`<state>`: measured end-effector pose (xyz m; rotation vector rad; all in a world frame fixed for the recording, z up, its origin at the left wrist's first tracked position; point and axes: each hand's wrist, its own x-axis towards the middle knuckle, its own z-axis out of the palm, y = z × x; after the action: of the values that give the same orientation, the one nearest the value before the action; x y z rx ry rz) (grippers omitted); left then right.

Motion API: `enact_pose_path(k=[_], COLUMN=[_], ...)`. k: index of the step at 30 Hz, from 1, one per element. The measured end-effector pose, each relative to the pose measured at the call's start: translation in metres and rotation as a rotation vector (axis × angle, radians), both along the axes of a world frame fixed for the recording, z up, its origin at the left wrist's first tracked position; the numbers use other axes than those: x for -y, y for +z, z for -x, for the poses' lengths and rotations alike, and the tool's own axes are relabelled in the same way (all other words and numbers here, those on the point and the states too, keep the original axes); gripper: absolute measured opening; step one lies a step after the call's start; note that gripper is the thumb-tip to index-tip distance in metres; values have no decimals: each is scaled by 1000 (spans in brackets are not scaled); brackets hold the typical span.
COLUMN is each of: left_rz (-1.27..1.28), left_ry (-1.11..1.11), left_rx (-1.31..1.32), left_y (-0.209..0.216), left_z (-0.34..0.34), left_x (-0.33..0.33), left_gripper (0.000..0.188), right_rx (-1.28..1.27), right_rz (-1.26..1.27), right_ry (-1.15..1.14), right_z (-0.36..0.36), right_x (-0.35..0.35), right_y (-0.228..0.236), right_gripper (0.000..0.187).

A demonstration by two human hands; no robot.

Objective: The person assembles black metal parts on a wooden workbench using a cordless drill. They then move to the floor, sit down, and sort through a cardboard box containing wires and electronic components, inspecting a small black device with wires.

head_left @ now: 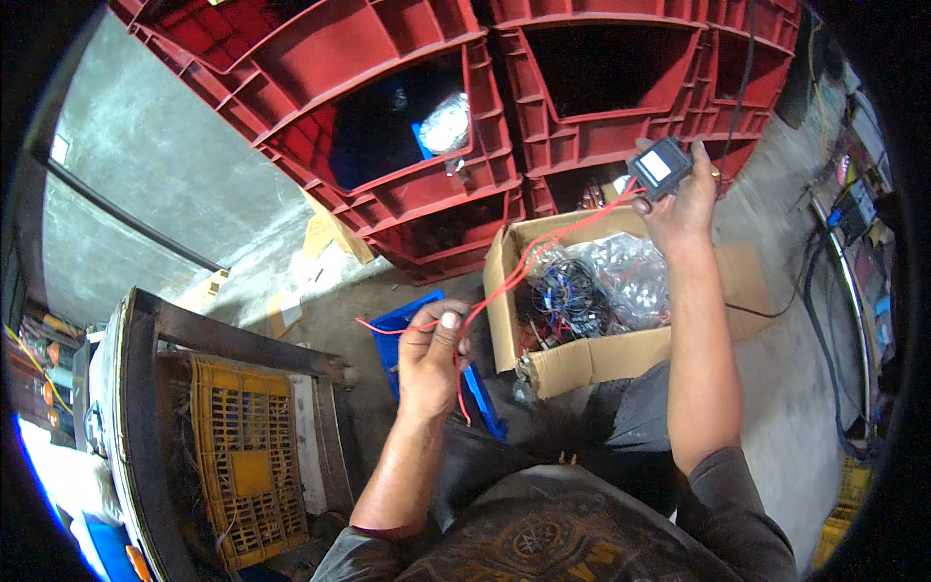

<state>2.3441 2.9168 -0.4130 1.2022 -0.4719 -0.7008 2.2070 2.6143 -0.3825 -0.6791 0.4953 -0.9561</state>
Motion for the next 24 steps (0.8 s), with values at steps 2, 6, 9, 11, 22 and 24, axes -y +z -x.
enact_pose_path(k=[2, 6, 9, 11, 22, 24], left_rz=[-34, -133, -306, -762, -744, -684], left_ry=[24, 22, -59, -269, -742, -716], left_rx=[25, 88, 302, 529, 1230, 1157], left_y=[-8, -53, -141, -160, -226, -224], left_z=[-6, -17, -28, -8, 100, 101], left_x=[0, 22, 43, 56, 23, 22], left_gripper=[17, 22, 47, 59, 59, 49], right_rx=[-3, -33, -178, -261, -480, -454], right_rz=[-12, 131, 329, 345, 464, 467], right_ry=[-15, -184, -243, -343, -201, -248], right_z=[0, 0, 16, 22, 33, 33], right_x=[1, 11, 17, 16, 14, 21], right_y=[1, -6, -10, -7, -6, -8], right_gripper=[53, 46, 38, 39, 45, 49])
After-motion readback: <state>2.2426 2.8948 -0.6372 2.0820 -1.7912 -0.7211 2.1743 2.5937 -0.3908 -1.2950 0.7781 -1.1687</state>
